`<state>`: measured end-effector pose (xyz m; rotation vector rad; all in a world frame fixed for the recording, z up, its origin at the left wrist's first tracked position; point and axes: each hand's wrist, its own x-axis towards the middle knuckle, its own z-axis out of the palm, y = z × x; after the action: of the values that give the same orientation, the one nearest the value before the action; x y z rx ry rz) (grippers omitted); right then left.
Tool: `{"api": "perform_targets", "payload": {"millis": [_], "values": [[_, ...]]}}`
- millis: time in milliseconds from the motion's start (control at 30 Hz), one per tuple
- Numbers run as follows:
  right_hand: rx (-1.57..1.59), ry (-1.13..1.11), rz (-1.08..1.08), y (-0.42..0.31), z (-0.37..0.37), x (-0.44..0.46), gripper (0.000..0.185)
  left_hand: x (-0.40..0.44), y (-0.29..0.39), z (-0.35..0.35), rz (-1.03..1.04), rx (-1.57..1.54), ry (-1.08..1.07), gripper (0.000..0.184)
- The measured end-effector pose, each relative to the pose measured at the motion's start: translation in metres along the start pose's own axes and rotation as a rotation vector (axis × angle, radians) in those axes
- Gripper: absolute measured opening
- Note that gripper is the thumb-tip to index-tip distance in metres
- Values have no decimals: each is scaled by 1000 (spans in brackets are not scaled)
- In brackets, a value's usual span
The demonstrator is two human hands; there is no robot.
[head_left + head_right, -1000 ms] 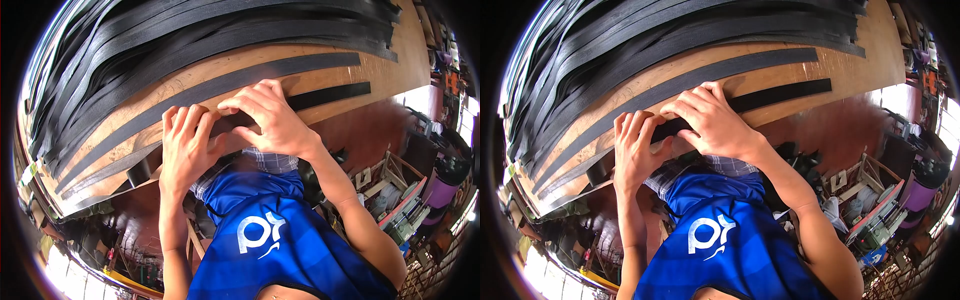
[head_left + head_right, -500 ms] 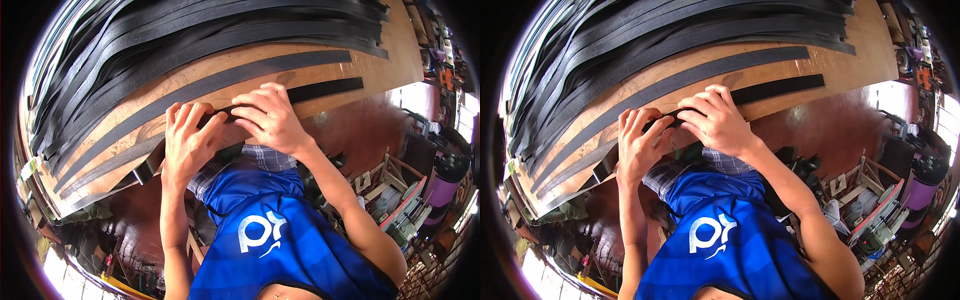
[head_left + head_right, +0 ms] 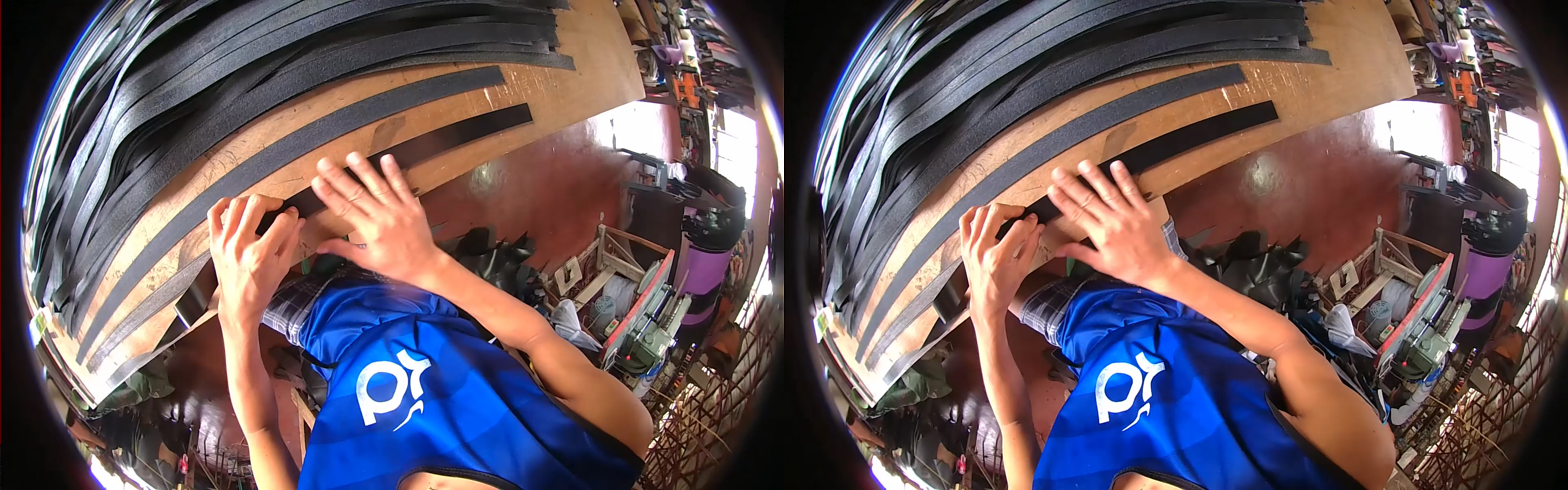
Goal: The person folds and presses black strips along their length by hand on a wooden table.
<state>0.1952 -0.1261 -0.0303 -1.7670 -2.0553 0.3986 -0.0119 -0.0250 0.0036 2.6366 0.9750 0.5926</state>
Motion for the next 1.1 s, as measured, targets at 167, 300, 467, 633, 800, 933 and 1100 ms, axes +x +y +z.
{"api": "perform_targets", "payload": {"millis": [167,300,467,633,800,933,1100], "values": [[-149,136,114,64,-30,-17,75,-2,-1,-1,0,-2,-8,21],[-233,245,294,130,-62,-31,69,0,-2,0,6,-14,10,23],[-246,280,354,170,-78,-42,68,0,-2,2,-5,-11,6,23],[-255,323,435,211,-93,-57,65,1,-2,4,5,-12,25,20],[-223,431,230,147,-90,-18,55,4,7,2,-23,47,0,21],[109,137,-139,38,-47,34,43,1,16,-6,-57,150,-92,31],[232,-7,-298,0,-12,64,50,-13,32,-83,-157,95,12,49]]}}
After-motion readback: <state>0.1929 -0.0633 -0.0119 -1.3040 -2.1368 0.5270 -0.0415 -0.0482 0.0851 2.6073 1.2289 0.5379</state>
